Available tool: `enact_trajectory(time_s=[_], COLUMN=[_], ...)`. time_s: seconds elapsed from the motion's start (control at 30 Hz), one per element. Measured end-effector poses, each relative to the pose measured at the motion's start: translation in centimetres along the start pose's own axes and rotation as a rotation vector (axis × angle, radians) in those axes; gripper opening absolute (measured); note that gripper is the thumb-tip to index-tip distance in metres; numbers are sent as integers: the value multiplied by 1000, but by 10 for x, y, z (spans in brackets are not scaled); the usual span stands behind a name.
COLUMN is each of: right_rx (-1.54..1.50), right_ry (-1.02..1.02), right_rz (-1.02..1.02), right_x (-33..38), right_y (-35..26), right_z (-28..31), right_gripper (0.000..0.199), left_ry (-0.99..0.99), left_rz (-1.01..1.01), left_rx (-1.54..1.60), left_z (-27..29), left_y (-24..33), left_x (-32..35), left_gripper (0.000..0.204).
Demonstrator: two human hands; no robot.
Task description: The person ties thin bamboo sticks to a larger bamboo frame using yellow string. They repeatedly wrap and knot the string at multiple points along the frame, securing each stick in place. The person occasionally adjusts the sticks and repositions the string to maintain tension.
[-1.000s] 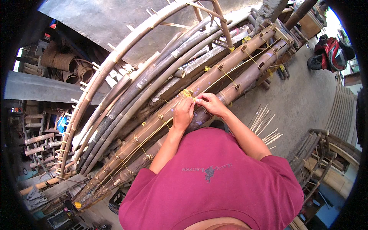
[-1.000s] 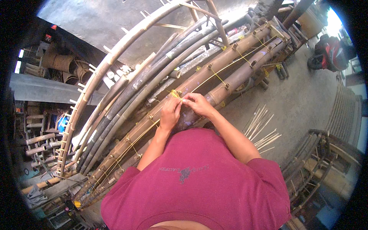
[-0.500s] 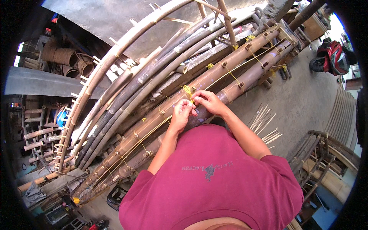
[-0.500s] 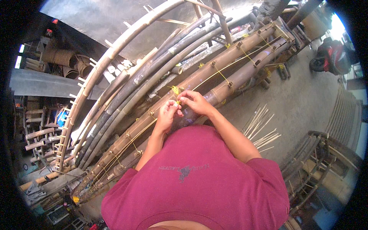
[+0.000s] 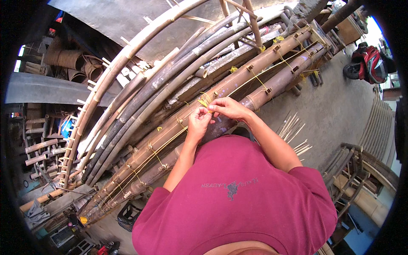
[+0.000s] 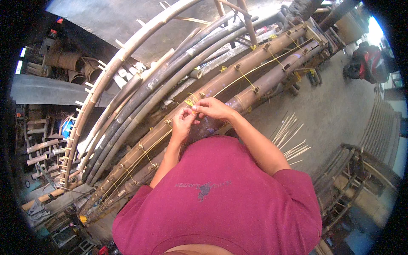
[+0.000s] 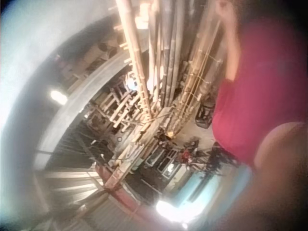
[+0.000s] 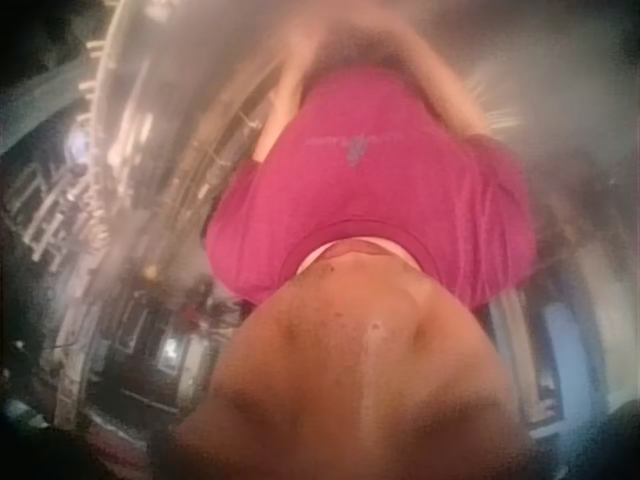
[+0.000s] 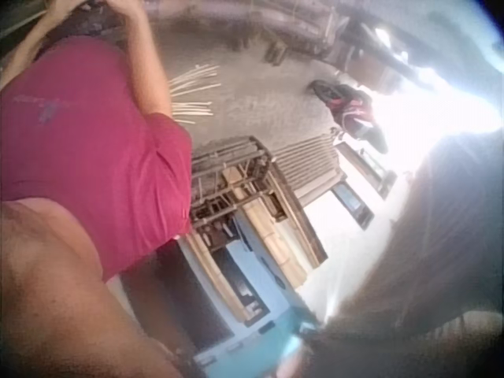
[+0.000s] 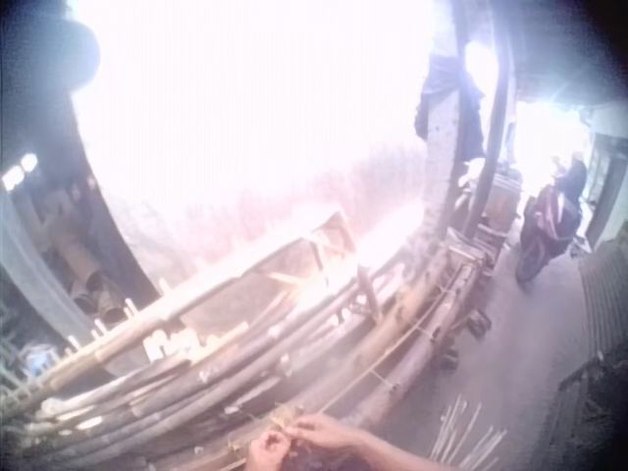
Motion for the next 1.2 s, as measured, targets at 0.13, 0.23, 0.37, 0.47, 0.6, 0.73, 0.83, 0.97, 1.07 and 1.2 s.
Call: enact_trajectory(time_s=[0.13,0.23,0.37,0.47,0.6,0.73,0.83,0.97,1.07,1.2], right_rx=[9,50,167,196,319,392,448,458,226,196], right_ry=[0,-23,-28,-3,49,118,157,104,89,75], right_rz=[111,138,189,219,183,227,300,314,237,244], right_x=[4,5,8,9,13,16,19,19,17,13], right_y=[-1,-2,-4,-6,-16,-25,-26,-27,-18,-28], right_z=[3,2,0,1,0,1,4,1,3,6], right_gripper=[21,18,16,15,15,18,18,16,14,16], left_ry=[-64,-148,-208,-99,93,11,-126,-137,-163,-197], left_rz=[178,357,425,300,164,113,232,376,314,295], left_rx=[238,328,236,242,301,154,76,33,-55,-103], left_z=[-4,-6,-2,4,7,4,2,6,3,2], left_y=[-7,-13,-20,-14,-11,-7,-6,-6,-1,-3], left_x=[3,6,2,-5,-8,-9,-4,3,3,7], left_gripper=[6,7,6,4,3,3,5,15,21,26])
Point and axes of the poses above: each hand's wrist, its own x-axis away from the middle knuckle, its own z-axis out of the back of the hand, y = z × x, the point moved 7 cm from there along -x, towards the middle knuckle, and after that the axes turned 13 degrees about z, right-handed, at the moved point
